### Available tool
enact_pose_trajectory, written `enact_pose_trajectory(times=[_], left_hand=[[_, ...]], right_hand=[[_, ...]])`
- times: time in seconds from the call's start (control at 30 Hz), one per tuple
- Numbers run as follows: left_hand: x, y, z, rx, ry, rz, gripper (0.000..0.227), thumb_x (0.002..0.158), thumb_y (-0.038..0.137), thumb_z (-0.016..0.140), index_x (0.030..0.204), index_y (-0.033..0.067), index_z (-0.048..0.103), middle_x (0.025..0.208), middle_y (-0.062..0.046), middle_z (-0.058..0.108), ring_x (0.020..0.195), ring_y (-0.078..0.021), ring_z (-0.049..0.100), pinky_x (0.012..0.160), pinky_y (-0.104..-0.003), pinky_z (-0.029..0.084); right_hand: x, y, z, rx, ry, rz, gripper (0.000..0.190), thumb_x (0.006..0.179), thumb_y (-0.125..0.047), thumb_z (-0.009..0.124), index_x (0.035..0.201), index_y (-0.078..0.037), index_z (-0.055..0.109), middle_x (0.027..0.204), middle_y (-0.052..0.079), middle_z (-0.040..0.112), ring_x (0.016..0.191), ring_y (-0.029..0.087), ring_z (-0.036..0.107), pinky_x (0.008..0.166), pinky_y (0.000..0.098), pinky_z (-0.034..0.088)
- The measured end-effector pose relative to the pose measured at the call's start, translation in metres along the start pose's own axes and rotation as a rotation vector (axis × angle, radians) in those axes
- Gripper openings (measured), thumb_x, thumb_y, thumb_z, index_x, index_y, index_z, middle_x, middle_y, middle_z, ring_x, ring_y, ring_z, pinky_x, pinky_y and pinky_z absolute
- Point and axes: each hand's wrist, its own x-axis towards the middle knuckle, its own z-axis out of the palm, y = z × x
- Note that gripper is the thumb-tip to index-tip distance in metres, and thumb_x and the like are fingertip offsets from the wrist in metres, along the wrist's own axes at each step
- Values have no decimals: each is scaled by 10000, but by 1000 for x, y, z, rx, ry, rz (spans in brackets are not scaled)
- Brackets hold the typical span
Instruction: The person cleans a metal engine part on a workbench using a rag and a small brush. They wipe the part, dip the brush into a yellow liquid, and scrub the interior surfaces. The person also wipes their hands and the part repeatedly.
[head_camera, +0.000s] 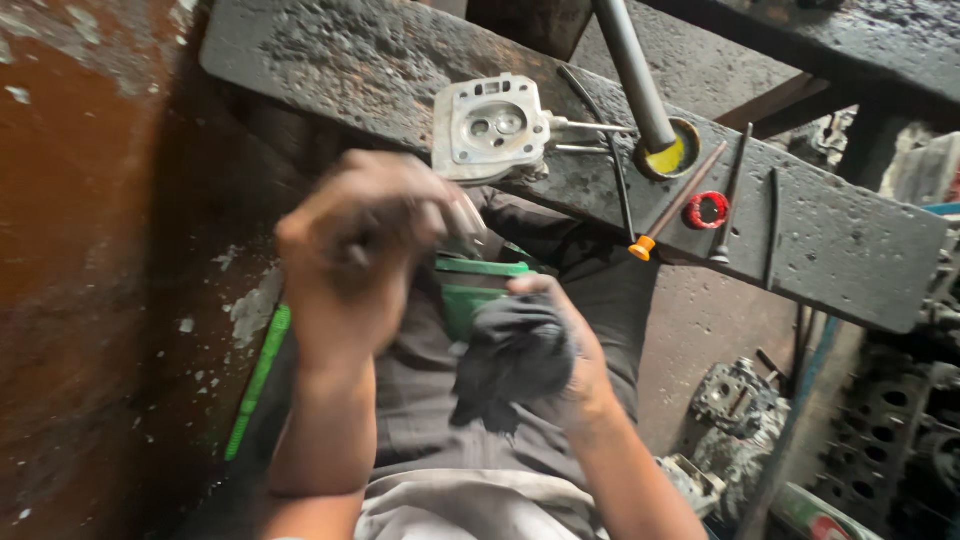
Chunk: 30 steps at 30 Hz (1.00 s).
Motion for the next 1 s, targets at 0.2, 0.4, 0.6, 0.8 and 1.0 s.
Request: enact_pose_trajectory(times=[0.2,0.4,0.6,0.8,1.0], left_hand=[[69,-99,-71,850,255,259,165,957,61,845,1095,38,757,1040,-125,703,950,-285,660,817,-381,525],[93,-186,-120,1015,210,199,133,919,74,838,1029,63,763,980,-127,713,921,-354,631,816,-451,492],[91,-202,-123,1034,239,117,241,865,109,851,1074,67,738,1022,-139,698,971,-368,632,853,-457,492],[85,-175,-77,1060,346,133,418,869,181,844,1213,27,663,1155,-166,650,1091,-332,620,943,-440,475],[123,-190,-23,554,-203,-165,324,964,302,702,1138,29,705,1112,-135,732,988,-252,743,864,-386,590]], right_hand=[[-10,-15,-14,-207,40,-165,555,955,-316,702,1307,85,548,1153,219,662,1004,300,666,832,421,571],[-18,-23,-30,-269,-56,-233,403,1043,-277,624,1140,114,616,1155,256,653,1001,313,661,871,432,570],[-17,-26,-17,-249,234,-231,397,951,-305,573,1101,61,599,1114,212,647,980,303,654,835,427,561],[7,-35,9,-342,5,-338,339,1014,-293,572,1006,45,591,948,143,603,1005,265,628,1180,412,482],[34,-26,1,-243,433,-63,264,1047,-290,535,1099,-60,654,948,63,629,797,158,603,695,299,496]])
